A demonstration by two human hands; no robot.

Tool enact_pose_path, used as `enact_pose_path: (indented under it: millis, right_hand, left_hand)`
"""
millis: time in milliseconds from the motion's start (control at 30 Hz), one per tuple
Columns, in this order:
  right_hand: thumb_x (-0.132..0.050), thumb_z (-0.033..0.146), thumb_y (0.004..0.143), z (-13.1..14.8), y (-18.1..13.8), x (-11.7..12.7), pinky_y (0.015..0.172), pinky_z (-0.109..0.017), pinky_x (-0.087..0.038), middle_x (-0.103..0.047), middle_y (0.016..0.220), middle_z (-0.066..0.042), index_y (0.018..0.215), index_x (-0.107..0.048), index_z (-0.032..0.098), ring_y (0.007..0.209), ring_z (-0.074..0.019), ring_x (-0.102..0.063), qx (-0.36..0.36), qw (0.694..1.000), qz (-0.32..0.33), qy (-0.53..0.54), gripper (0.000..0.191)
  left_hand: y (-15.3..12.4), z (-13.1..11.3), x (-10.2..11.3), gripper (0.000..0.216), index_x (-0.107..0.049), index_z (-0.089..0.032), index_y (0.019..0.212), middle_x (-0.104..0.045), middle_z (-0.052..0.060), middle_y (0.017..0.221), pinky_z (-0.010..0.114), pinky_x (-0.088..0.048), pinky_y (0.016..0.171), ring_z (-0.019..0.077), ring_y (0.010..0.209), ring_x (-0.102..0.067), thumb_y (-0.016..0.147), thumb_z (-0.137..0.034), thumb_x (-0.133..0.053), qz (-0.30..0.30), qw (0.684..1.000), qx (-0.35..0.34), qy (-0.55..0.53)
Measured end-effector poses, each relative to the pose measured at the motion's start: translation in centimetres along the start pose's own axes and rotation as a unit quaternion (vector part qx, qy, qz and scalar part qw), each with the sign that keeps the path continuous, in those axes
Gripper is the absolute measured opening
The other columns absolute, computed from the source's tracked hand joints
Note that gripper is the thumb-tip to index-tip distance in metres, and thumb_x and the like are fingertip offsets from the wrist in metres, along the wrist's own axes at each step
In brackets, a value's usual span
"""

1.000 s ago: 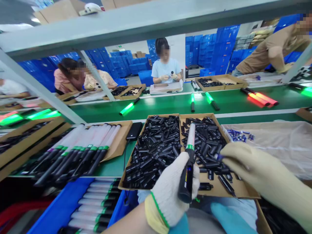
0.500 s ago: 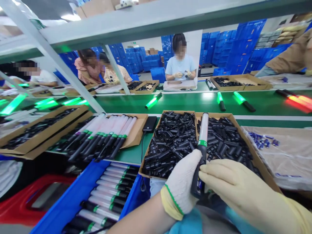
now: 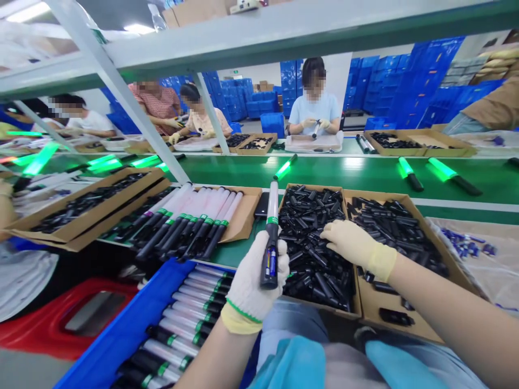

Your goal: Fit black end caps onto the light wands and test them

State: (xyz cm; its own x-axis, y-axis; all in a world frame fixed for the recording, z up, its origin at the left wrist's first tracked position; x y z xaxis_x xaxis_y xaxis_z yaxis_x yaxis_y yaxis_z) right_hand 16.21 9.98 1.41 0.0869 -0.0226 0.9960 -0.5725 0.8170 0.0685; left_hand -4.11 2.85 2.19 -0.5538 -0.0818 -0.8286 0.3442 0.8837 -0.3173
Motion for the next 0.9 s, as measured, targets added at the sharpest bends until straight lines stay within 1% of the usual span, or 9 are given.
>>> enact_pose_path:
  millis: [133,267,333,433,500,567,733,833,900]
  right_hand:
    - [-0.071,0.012,0.08,1.1,1.1,-0.7,0.086,-0.04,-0.05,-0.072,0.093,-0.012,0.09,-0.073,0.015,0.094,-0.0286,-0.066,-0.004,1.0,0.013,0.004,0.011]
    - [-0.062,0.019,0.089,-0.1,-1.5,1.3,0.085,-0.032,-0.051,-0.071,0.098,-0.006,0.095,-0.069,0.019,0.093,-0.0208,-0.066,-0.046,0.998,-0.015,0.047,0.01]
    - [-0.056,0.026,0.093,-2.2,-4.1,2.2,0.082,-0.031,-0.053,-0.072,0.103,-0.005,0.1,-0.068,0.021,0.093,-0.0198,-0.067,-0.089,0.991,-0.04,0.091,0.015]
    - [-0.054,0.038,0.092,-7.0,-8.5,2.3,0.082,-0.039,-0.057,-0.074,0.104,-0.006,0.104,-0.07,0.023,0.093,-0.0255,-0.069,-0.164,0.975,-0.064,0.133,0.024]
    - [-0.054,0.037,0.089,-9.8,-10.8,1.7,0.088,-0.049,-0.055,-0.073,0.106,-0.011,0.104,-0.073,0.02,0.096,-0.0324,-0.069,-0.206,0.972,-0.08,0.081,0.03]
    - [-0.053,0.034,0.087,-10.9,-11.6,1.2,0.094,-0.055,-0.051,-0.072,0.109,-0.015,0.104,-0.075,0.017,0.1,-0.0361,-0.067,-0.219,0.971,-0.1,0.015,0.033]
    - [-0.051,0.027,0.092,-6.1,-8.1,0.2,0.091,-0.048,-0.052,-0.069,0.113,-0.011,0.109,-0.075,0.023,0.103,-0.0285,-0.063,-0.12,0.988,-0.094,0.015,0.03]
    - [-0.062,0.022,0.084,-3.7,-5.5,-0.3,0.093,-0.055,-0.048,-0.061,0.128,-0.014,0.119,-0.07,0.023,0.12,-0.0353,-0.053,-0.099,0.991,-0.088,0.035,0.036]
    - [-0.068,0.016,0.078,-3.2,-4.5,-0.7,0.098,-0.059,-0.044,-0.057,0.135,-0.015,0.112,-0.071,0.021,0.13,-0.038,-0.045,-0.086,0.99,-0.08,0.073,0.035]
  left_hand:
    - [-0.1,0.9,0.6,0.033,-0.059,-0.02,0.123,-0.063,0.001,0.079,0.018,-0.05,0.041,0.01,0.053,-0.061,0.096,-0.038,-0.056,-0.006,1.0,0.022,0.002]
    - [-0.1,0.5,0.9,0.032,-0.059,-0.02,0.122,-0.063,0.001,0.079,0.018,-0.049,0.041,0.01,0.053,-0.061,0.097,-0.038,-0.055,-0.02,1.0,0.014,-0.002]
    - [0.0,0.3,0.9,0.03,-0.059,-0.02,0.121,-0.063,0.001,0.08,0.017,-0.05,0.041,0.0099,0.054,-0.062,0.098,-0.038,-0.053,-0.026,1.0,0.012,-0.002]
    - [0.2,0.1,0.7,0.03,-0.06,-0.02,0.12,-0.064,0.001,0.08,0.016,-0.049,0.04,0.0091,0.052,-0.061,0.098,-0.038,-0.052,-0.038,0.999,0.01,0.008]
    - [0.3,0.2,0.4,0.031,-0.061,-0.021,0.121,-0.064,0.001,0.079,0.016,-0.048,0.04,0.0087,0.052,-0.06,0.098,-0.039,-0.053,-0.037,0.999,0.014,0.016]
    - [0.4,0.4,0.1,0.031,-0.062,-0.021,0.12,-0.063,0.0,0.077,0.015,-0.047,0.04,0.0087,0.052,-0.06,0.097,-0.04,-0.053,-0.032,0.999,0.018,0.021]
    - [0.5,1.3,-1.0,0.031,-0.063,-0.02,0.119,-0.062,0.0,0.076,0.015,-0.045,0.039,0.0079,0.05,-0.057,0.097,-0.039,-0.054,-0.05,0.998,0.013,0.045]
    - [0.3,2.0,-1.4,0.031,-0.063,-0.019,0.12,-0.062,0.0,0.076,0.015,-0.045,0.038,0.008,0.049,-0.057,0.097,-0.039,-0.053,-0.061,0.997,0.019,0.051]
    - [0.2,2.3,-1.3,0.032,-0.063,-0.019,0.12,-0.062,0.001,0.076,0.016,-0.045,0.038,0.0085,0.049,-0.058,0.097,-0.039,-0.053,-0.069,0.996,0.028,0.049]
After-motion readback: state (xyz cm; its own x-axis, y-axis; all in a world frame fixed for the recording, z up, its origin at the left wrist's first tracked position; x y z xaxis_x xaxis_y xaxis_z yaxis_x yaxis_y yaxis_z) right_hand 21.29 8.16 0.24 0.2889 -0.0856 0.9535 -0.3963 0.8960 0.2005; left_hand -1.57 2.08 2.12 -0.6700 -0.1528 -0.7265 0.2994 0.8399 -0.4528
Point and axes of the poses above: each hand's wrist, its own y-axis towards the middle knuckle, its own x-axis out of the back of the hand, z = x × y, the point moved 5 cm from there along y, towards the middle knuckle
